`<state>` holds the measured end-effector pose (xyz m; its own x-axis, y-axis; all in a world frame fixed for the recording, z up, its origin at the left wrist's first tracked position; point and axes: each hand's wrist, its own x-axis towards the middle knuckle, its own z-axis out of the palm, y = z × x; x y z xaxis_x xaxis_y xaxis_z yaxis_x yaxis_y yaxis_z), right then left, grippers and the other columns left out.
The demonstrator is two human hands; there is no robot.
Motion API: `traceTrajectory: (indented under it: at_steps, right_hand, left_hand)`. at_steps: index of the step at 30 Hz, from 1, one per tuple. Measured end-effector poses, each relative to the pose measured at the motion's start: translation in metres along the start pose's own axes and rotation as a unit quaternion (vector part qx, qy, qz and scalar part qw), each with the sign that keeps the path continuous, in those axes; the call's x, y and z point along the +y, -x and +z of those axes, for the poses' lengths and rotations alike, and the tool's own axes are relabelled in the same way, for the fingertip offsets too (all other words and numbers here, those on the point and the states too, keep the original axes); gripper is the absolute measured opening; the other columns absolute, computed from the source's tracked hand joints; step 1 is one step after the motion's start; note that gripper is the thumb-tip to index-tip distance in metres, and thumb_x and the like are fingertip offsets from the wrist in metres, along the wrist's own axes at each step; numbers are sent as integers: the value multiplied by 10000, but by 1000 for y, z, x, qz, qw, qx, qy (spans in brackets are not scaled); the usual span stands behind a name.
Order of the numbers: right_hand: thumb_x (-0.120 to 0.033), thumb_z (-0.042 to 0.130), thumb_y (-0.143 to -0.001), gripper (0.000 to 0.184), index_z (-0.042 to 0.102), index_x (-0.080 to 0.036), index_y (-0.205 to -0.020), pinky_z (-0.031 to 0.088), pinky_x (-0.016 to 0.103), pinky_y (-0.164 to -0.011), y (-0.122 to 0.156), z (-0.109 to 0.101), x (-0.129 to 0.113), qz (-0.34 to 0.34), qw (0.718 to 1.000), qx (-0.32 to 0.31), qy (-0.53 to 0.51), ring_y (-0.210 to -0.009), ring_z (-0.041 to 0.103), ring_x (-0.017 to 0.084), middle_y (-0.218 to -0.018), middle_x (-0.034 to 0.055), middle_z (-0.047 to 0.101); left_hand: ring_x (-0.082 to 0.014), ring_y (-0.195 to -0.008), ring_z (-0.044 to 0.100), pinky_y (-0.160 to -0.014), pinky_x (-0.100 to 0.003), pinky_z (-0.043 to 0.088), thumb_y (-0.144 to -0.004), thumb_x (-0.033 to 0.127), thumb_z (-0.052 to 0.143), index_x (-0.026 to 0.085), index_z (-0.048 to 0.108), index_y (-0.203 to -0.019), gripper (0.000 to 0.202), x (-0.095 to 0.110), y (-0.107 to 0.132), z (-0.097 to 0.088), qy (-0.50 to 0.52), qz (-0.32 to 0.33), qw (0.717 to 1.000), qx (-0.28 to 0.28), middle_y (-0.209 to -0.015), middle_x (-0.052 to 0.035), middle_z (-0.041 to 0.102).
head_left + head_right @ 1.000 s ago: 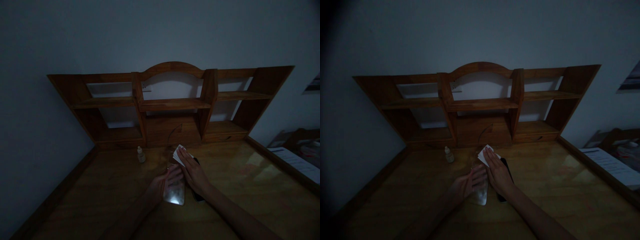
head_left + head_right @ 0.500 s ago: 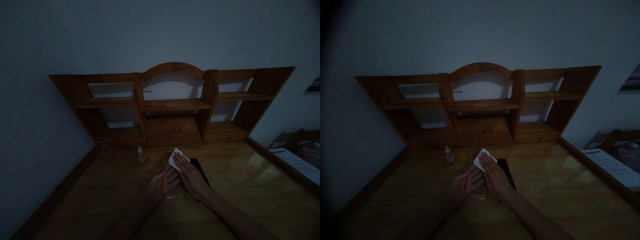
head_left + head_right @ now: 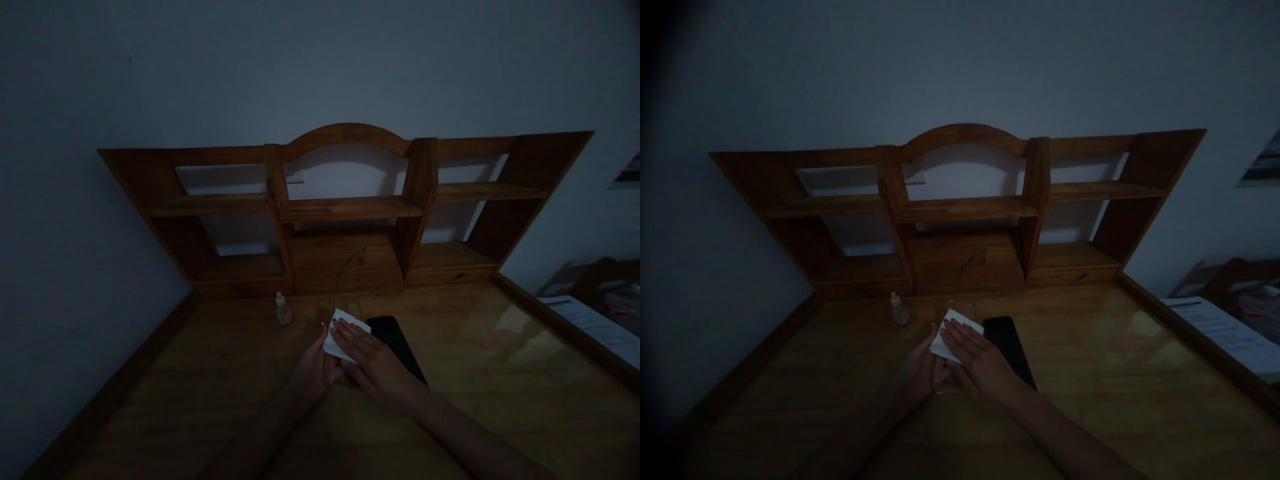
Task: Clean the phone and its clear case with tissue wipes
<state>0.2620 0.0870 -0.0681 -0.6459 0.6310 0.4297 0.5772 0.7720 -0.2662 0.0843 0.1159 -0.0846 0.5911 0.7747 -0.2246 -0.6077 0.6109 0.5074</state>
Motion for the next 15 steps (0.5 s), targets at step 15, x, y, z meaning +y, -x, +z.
traceTrajectory:
  at_steps: [15]
  right_hand:
    - [-253,458,-1012,596,227,-194,-1558,296,450,-1208,0,-1,1,12,999,8,-29,-1478,259,222,-1603,86,266]
  left_hand:
    - [-103,-722,646,-631,-188,485,-914,226,601,141,708,-1045,190,-7,7,18,-31,24,991,126,-934,-51,720]
